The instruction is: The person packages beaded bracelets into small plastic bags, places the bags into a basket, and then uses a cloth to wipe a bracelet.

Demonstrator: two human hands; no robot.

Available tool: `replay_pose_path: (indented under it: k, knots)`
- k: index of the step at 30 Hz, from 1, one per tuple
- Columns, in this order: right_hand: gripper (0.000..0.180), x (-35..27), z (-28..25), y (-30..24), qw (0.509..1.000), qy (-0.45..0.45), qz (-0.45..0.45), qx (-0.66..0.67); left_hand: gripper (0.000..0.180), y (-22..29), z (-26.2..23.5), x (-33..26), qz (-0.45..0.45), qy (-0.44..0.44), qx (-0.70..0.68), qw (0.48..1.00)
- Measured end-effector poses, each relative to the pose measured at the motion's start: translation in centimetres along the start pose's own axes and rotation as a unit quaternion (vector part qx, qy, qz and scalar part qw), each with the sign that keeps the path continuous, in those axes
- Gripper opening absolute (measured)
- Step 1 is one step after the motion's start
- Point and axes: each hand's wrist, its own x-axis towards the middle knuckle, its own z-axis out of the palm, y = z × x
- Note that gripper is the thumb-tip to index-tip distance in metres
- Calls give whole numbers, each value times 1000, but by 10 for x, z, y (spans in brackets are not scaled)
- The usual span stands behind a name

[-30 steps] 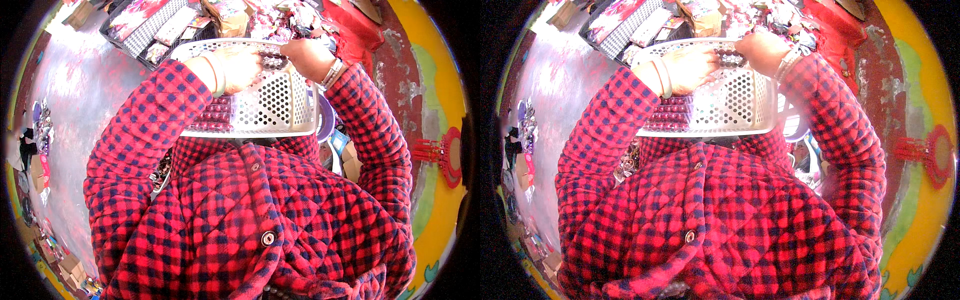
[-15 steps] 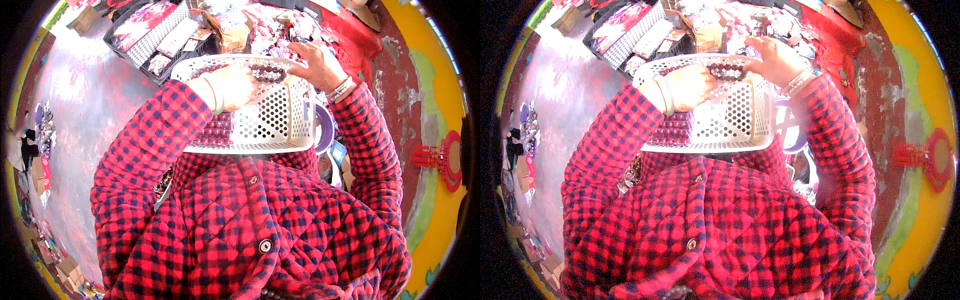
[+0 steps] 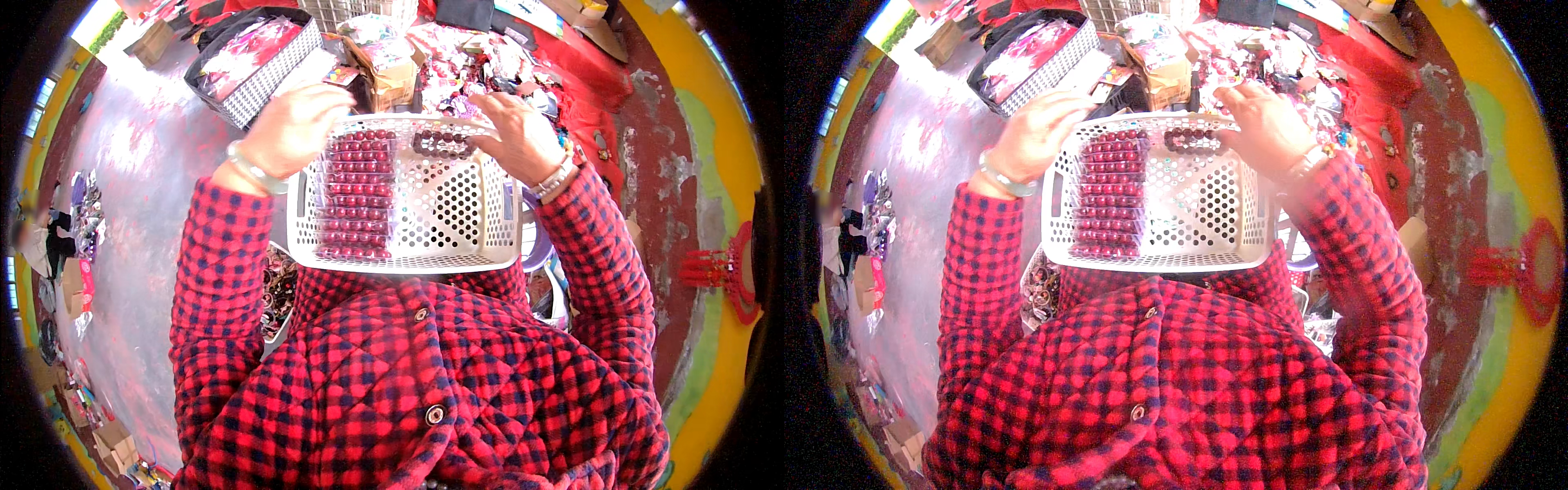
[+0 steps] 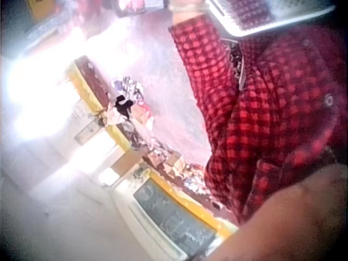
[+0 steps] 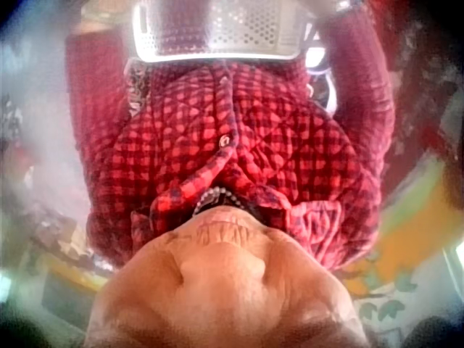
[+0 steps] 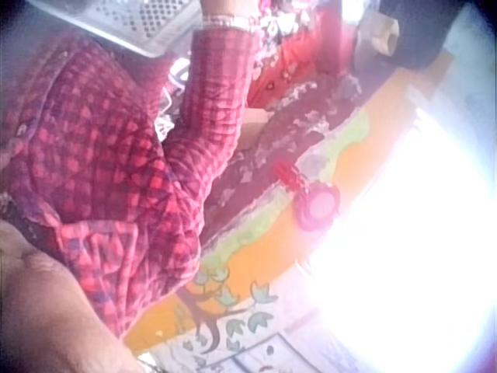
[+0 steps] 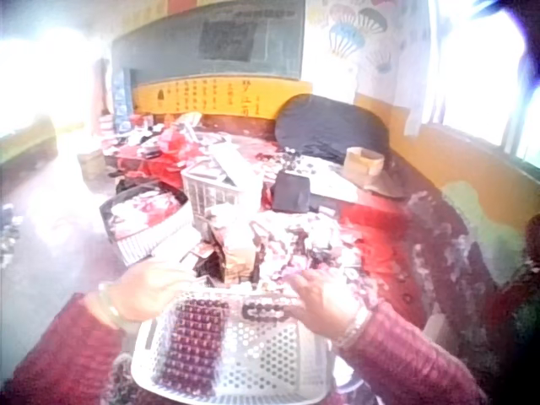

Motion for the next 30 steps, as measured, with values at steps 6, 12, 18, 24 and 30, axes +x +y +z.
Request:
replay_pose_path:
  k: [6, 12, 18, 24, 30]
  knots:
    - [35, -24, -11, 12, 989, 145, -3, 14, 24, -23, -27, -75, -249, 106, -119, 955]
    - [52, -61, 13, 22, 817, 62, 290, 494, 54, 2, 17, -133, -394, 100, -591, 697]
    - [35, -67, 27, 5, 910, 218, 217, 277, 63, 14, 33, -130, -348, 76, -703, 616]
    - [17, -33, 10, -44, 1000, 2, 3, -12, 42, 25, 42, -119, -394, 114, -635, 655]
    - [18, -1, 38, -40, 993, -70, 24, -96, 36, 30, 46, -114, -410, 123, -607, 670]
